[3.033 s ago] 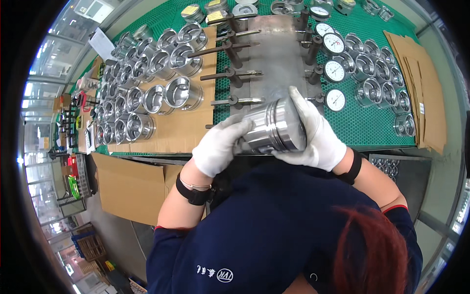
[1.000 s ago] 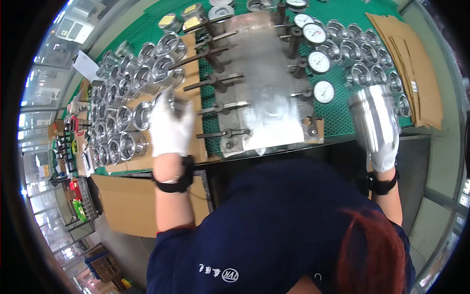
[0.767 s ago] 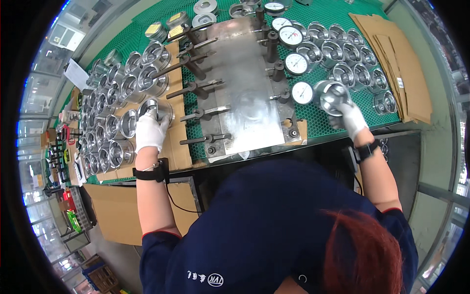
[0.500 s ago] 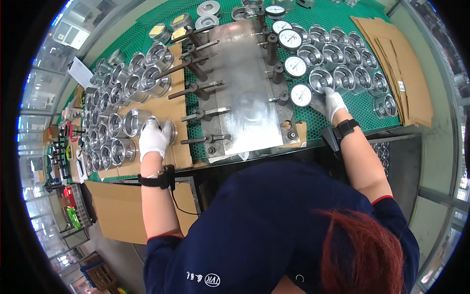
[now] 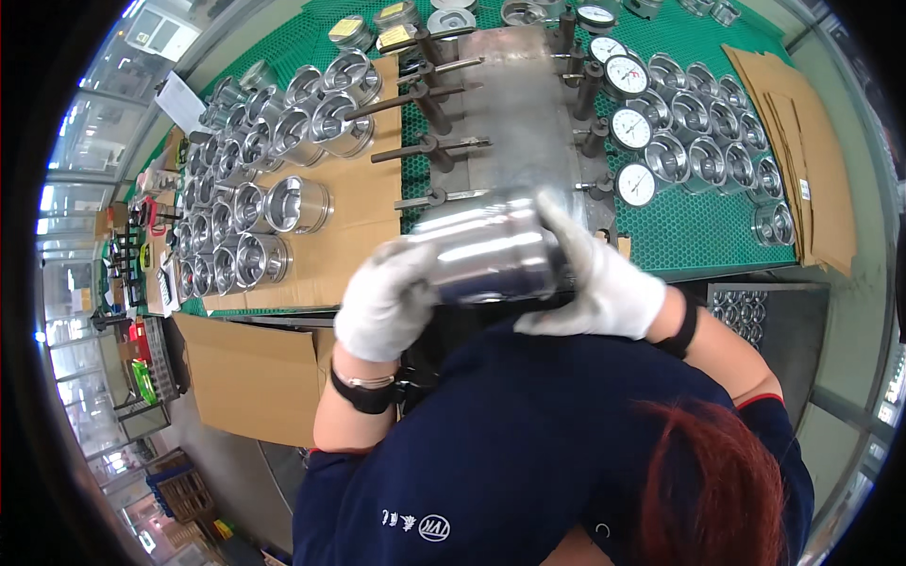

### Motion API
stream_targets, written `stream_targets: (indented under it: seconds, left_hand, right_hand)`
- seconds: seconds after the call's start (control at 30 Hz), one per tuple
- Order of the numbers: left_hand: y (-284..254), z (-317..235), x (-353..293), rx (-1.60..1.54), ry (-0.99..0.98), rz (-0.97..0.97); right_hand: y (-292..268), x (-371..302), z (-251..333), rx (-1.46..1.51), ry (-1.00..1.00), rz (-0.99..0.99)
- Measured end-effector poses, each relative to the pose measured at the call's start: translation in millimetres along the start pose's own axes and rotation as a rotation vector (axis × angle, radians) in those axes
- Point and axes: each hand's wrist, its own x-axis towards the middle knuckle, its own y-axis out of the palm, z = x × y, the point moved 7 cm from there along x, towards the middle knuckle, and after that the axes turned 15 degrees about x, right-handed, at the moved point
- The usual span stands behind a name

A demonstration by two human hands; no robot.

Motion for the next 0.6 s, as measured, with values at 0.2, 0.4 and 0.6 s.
stream_targets:
  seconds: [0.2,0.4,0.6]
  left_hand:
    - [28.5,27.7,24.0,0.579,-0.062,0.096]
    - [76.4,-1.2,42.8,0.96,0.48,0.102]
    - [82.2,13.6,53.6,0.967,0.514,-0.029]
  right_hand:
    - [-15.2,7.0,-11.9,-0.403,-0.002,-0.148]
    - [-8.2,18.2,-15.8,-0.55,-0.058,-0.139]
    - [-15.5,-21.2,-59.5,-0.02,0.466,-0.174]
